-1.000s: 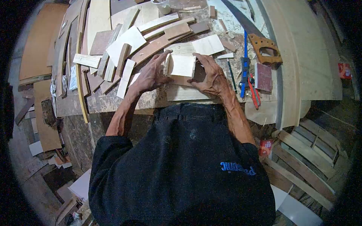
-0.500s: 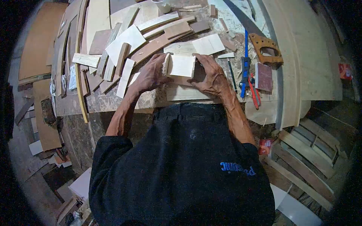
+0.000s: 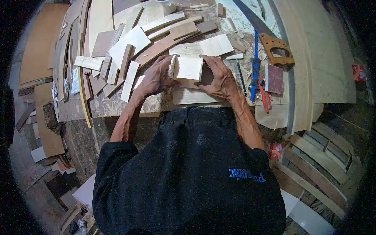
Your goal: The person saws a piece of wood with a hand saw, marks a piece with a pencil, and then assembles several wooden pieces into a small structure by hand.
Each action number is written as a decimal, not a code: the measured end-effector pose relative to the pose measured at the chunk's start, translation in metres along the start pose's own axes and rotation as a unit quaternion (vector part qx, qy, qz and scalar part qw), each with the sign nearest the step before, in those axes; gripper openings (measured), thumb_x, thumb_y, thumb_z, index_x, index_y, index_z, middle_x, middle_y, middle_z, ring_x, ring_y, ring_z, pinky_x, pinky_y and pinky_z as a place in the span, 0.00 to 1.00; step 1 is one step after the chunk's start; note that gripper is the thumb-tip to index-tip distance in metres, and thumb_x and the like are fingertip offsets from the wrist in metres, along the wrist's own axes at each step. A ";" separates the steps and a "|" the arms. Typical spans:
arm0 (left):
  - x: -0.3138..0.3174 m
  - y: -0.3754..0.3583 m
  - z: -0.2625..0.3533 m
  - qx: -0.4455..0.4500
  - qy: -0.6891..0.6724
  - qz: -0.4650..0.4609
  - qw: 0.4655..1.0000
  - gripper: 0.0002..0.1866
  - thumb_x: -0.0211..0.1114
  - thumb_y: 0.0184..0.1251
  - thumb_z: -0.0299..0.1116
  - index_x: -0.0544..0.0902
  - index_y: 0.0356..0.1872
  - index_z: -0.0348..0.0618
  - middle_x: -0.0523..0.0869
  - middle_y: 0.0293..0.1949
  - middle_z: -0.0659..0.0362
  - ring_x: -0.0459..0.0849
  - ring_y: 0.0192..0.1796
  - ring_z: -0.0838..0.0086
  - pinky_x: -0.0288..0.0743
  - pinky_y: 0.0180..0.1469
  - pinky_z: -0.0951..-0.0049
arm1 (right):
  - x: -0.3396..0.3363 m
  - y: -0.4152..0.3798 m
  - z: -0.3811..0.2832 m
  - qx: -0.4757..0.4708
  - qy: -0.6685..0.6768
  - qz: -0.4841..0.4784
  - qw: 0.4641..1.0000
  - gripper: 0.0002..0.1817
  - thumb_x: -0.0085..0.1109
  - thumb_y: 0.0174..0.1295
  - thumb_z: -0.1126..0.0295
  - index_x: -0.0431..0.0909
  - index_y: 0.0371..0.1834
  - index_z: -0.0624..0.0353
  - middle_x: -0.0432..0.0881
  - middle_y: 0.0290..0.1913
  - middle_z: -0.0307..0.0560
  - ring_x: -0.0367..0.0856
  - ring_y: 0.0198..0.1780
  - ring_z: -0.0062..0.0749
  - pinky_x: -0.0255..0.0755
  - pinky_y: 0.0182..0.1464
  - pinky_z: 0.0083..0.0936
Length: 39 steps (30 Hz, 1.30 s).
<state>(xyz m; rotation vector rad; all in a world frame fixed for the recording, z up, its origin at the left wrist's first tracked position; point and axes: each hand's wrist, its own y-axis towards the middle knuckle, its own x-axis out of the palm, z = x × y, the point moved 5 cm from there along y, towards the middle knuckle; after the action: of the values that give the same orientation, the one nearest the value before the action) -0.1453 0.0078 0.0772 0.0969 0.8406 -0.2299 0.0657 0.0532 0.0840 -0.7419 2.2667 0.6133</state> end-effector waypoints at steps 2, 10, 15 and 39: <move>0.000 0.000 0.001 0.000 -0.005 -0.001 1.000 0.46 0.80 0.44 0.38 0.67 0.68 0.39 0.74 0.64 0.47 0.68 0.68 0.52 0.67 0.69 0.57 | 0.000 0.000 0.000 -0.001 0.001 -0.003 1.000 0.45 0.77 0.44 0.59 0.67 0.66 0.60 0.76 0.58 0.58 0.75 0.61 0.51 0.71 0.64 0.41; 0.001 0.001 -0.001 -0.009 0.010 -0.004 1.000 0.46 0.80 0.44 0.38 0.67 0.67 0.38 0.74 0.63 0.48 0.68 0.68 0.52 0.67 0.70 0.57 | 0.000 0.000 0.000 0.001 -0.008 0.000 1.000 0.47 0.79 0.39 0.62 0.68 0.66 0.61 0.76 0.60 0.57 0.75 0.62 0.49 0.69 0.67 0.40; -0.001 -0.001 0.002 -0.012 0.002 0.004 1.000 0.46 0.80 0.44 0.38 0.67 0.67 0.39 0.74 0.63 0.47 0.69 0.68 0.51 0.67 0.69 0.57 | 0.000 0.000 -0.001 -0.022 -0.013 0.007 1.000 0.44 0.77 0.45 0.58 0.66 0.65 0.61 0.76 0.57 0.59 0.75 0.60 0.53 0.71 0.64 0.42; 0.003 0.001 -0.001 0.020 0.029 0.000 0.999 0.45 0.78 0.45 0.39 0.68 0.67 0.39 0.75 0.63 0.48 0.69 0.67 0.52 0.67 0.69 0.57 | -0.002 0.003 -0.001 -0.005 -0.033 -0.009 0.999 0.43 0.77 0.45 0.54 0.69 0.63 0.64 0.76 0.58 0.58 0.74 0.61 0.52 0.68 0.65 0.43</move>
<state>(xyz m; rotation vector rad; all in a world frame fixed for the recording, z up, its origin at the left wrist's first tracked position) -0.1437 0.0081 0.0741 0.1410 0.8933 -0.2454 0.0642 0.0551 0.0865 -0.7364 2.1960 0.6327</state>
